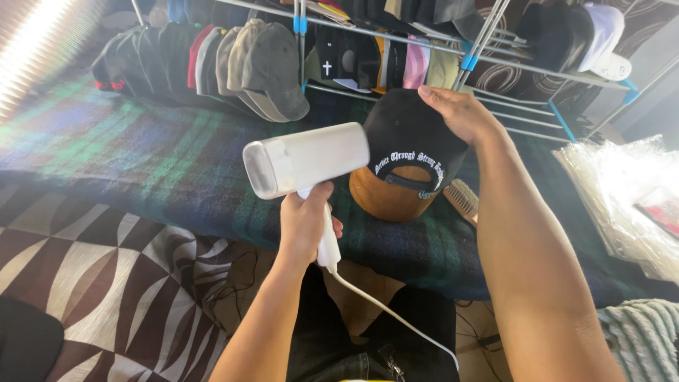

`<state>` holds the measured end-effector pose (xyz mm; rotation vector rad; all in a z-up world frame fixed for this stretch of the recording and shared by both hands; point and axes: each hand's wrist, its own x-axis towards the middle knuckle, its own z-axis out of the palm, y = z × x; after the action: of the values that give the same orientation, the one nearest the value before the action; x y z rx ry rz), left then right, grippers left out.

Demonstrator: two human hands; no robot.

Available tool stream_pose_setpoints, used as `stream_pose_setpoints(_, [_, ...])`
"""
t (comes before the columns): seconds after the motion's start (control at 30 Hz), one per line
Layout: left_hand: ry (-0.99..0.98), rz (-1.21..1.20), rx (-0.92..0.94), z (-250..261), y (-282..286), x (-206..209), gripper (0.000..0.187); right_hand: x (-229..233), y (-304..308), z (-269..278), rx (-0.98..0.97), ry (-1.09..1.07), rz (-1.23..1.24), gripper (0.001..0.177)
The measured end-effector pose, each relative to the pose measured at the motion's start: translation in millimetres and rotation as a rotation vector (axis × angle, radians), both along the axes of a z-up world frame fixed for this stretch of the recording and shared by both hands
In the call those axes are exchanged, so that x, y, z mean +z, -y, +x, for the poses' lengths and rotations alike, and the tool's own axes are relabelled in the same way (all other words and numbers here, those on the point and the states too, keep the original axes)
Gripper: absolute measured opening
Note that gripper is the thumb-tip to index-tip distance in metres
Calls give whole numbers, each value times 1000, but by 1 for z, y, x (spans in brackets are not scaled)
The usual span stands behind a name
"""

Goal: Cleaning and grooming a baseball cap using a brush and a hair dryer

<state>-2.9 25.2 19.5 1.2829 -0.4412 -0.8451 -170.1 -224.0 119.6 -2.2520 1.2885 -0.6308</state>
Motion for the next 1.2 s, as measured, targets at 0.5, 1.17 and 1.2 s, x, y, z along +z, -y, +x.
stream_pose_setpoints(0.5, [31, 24, -27, -14, 16, -18, 29, 7, -14, -2, -15, 9, 9, 70])
stream_pose_setpoints(1.17, [865, 217, -430, 10, 1, 187, 58, 7, -26, 4, -185, 165, -38, 101])
stream_pose_setpoints(1.2, [983, 251, -449, 10, 13, 191, 59, 7, -27, 3, -201, 163, -22, 102])
